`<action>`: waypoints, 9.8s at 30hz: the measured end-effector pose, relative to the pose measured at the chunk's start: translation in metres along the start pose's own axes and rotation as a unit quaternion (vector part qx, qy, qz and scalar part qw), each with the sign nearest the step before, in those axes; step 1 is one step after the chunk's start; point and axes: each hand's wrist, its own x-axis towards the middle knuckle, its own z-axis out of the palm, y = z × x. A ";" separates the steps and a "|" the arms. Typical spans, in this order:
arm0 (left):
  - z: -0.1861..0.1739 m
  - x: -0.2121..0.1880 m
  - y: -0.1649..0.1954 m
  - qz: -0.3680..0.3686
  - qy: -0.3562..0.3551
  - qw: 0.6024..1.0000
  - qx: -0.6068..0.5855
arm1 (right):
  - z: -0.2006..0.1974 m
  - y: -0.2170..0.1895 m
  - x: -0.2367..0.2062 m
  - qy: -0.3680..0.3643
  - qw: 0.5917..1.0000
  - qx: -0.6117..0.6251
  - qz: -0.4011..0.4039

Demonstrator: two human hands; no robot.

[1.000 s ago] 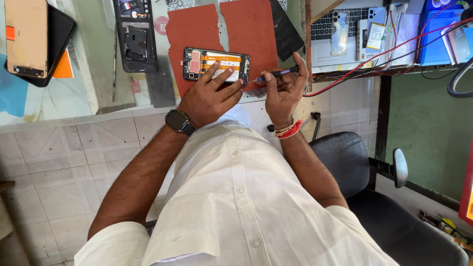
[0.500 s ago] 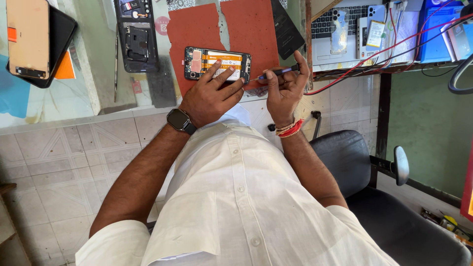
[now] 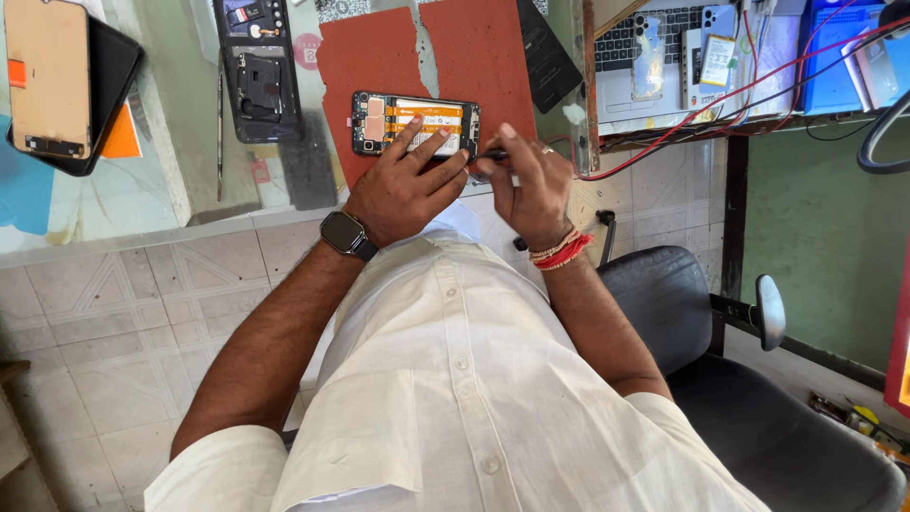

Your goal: The person repairs a disassembled smartphone on a repair bench, using a screwdriver to unscrew and adjust internal components of the phone body. They reposition the phone, work on its battery and frame area, and handle the phone's back cover and other phone parts on the mat.

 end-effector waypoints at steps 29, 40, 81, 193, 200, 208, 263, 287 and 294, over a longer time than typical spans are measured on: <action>0.007 0.004 -0.020 0.019 -0.026 0.999 0.042 | 0.008 -0.021 0.006 0.009 0.996 -0.085 0.031; -0.007 0.008 -0.006 0.023 -0.013 0.999 -0.027 | -0.012 -0.026 0.009 0.059 0.989 -0.131 -0.019; -0.018 0.015 -0.009 0.047 0.031 0.998 -0.008 | 0.002 -0.046 0.009 0.080 0.982 -0.148 0.086; 0.007 0.008 -0.010 -0.066 -0.075 0.993 -0.056 | 0.034 0.024 -0.004 0.120 0.971 0.144 0.146; 0.009 0.008 -0.009 -0.074 -0.082 0.992 -0.060 | 0.032 0.022 -0.003 0.117 0.975 0.132 0.137; 0.008 0.008 -0.010 -0.071 -0.082 0.992 -0.057 | 0.034 0.023 -0.004 0.124 0.978 0.105 0.127; 0.004 0.012 -0.011 -0.039 -0.064 0.996 -0.052 | 0.007 -0.008 0.029 0.050 0.989 -0.104 0.088; 0.000 0.009 -0.008 -0.012 -0.004 1.000 -0.002 | 0.005 -0.006 0.029 0.046 0.987 -0.056 0.145; -0.003 0.011 -0.009 -0.023 -0.015 0.999 -0.024 | 0.003 -0.009 0.033 0.057 0.991 -0.099 0.076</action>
